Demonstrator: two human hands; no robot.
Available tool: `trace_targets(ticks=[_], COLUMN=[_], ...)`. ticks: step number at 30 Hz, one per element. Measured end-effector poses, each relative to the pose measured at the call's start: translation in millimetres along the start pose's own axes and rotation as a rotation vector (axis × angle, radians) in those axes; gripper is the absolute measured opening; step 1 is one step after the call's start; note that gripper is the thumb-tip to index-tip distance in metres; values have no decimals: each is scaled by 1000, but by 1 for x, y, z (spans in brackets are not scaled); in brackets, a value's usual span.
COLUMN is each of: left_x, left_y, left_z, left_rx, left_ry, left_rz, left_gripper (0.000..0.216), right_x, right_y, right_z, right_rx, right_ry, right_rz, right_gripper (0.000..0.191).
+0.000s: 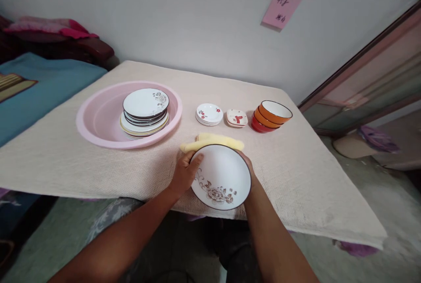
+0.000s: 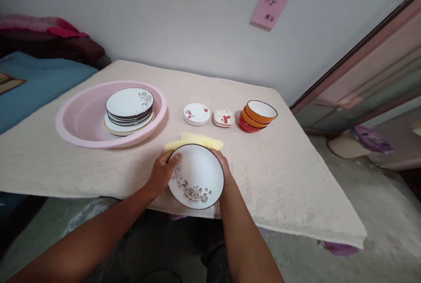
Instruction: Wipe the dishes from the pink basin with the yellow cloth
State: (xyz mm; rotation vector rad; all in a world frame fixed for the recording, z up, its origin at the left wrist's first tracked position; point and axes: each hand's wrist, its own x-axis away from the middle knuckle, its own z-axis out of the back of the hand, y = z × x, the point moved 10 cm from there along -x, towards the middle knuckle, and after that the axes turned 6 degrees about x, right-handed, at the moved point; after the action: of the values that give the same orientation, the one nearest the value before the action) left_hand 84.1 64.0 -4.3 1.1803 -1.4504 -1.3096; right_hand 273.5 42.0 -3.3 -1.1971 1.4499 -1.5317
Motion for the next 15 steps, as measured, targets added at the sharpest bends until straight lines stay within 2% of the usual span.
trace_targets(ticks=[3, 8, 11, 15], left_x=[-4, -5, -5, -6], left_y=[21, 39, 45, 55], left_z=[8, 26, 35, 52], left_rx=[-130, -296, -314, -309], left_ry=[25, 171, 258, 439], left_rz=[-117, -251, -304, -366], left_gripper=[27, 25, 23, 26], right_x=[2, 2, 1, 6], right_y=[-7, -25, -24, -7], right_z=[5, -10, -12, -28], right_rx=[-35, 5, 99, 221], right_ry=[-25, -195, -207, -276], right_rz=[-5, 195, 248, 202], right_gripper=[29, 28, 33, 33])
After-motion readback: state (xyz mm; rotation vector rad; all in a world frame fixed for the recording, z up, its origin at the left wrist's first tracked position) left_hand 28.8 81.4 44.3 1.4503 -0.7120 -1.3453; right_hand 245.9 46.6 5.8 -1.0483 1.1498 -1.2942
